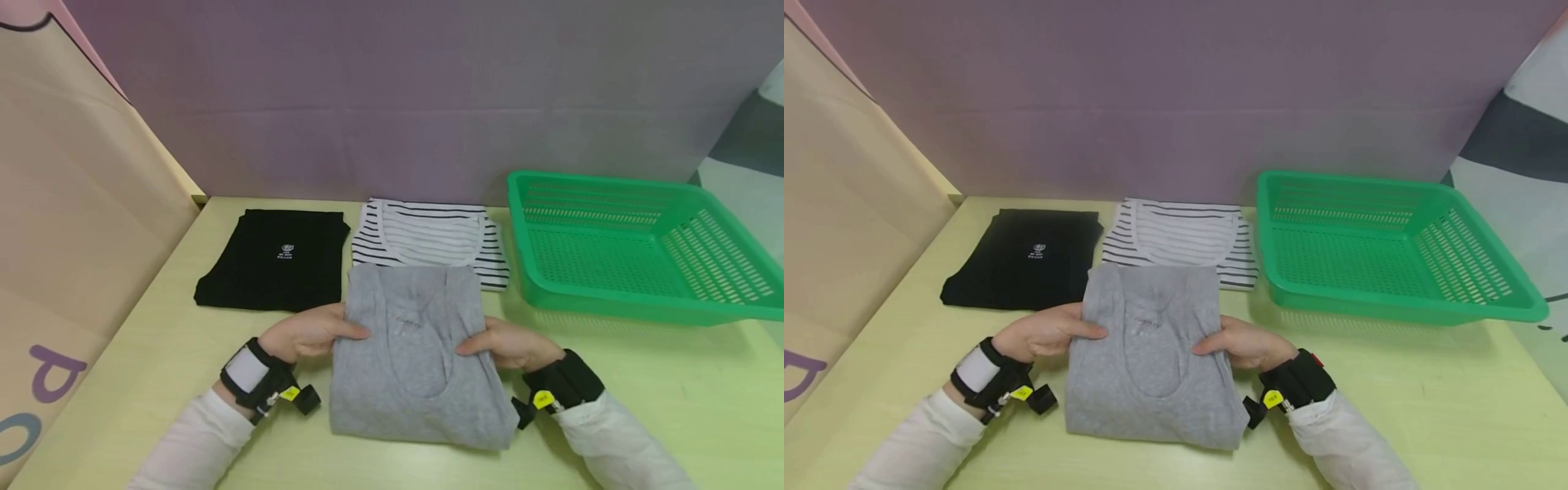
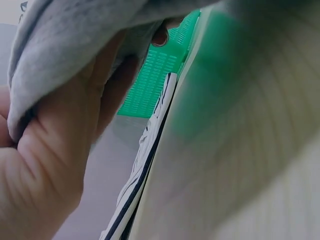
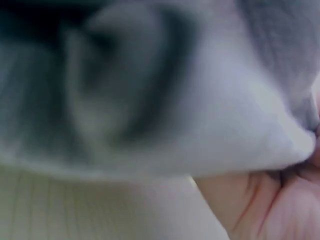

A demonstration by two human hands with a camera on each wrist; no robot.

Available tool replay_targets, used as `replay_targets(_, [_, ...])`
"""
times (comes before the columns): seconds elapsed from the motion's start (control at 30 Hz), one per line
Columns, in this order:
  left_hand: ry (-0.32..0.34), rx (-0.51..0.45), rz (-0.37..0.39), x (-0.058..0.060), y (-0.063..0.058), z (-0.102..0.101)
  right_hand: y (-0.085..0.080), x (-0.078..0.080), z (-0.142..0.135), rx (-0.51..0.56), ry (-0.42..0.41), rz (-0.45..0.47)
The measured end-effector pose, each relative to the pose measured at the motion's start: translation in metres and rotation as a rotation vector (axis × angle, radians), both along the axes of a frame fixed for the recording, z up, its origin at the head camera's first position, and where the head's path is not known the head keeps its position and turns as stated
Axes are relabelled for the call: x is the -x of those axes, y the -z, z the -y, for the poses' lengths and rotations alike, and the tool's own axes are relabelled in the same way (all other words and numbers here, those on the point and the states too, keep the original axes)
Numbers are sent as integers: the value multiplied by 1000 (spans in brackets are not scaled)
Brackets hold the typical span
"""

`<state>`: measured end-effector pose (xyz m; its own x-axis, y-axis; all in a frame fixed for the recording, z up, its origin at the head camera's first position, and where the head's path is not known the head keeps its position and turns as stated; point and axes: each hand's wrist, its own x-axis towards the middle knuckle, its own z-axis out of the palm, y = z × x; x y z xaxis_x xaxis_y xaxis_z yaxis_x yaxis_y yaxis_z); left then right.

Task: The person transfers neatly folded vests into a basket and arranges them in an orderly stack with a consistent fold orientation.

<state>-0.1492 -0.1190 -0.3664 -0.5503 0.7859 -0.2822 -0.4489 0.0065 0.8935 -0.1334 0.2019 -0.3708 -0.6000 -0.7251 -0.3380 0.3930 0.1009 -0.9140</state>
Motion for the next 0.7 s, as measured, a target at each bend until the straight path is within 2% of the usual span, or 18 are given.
replay_targets(0.23, [7,-1,5,0,0,3,-2,0,-2,10,-31,-18])
replay_targets(0.47, [-35,-14,-5,-1,-4,4,-7,0,-4,-62,17,-43])
replay_targets(0.7, [-60,-45,13,-2,-9,2,-12,-1,-5,4,29,-50])
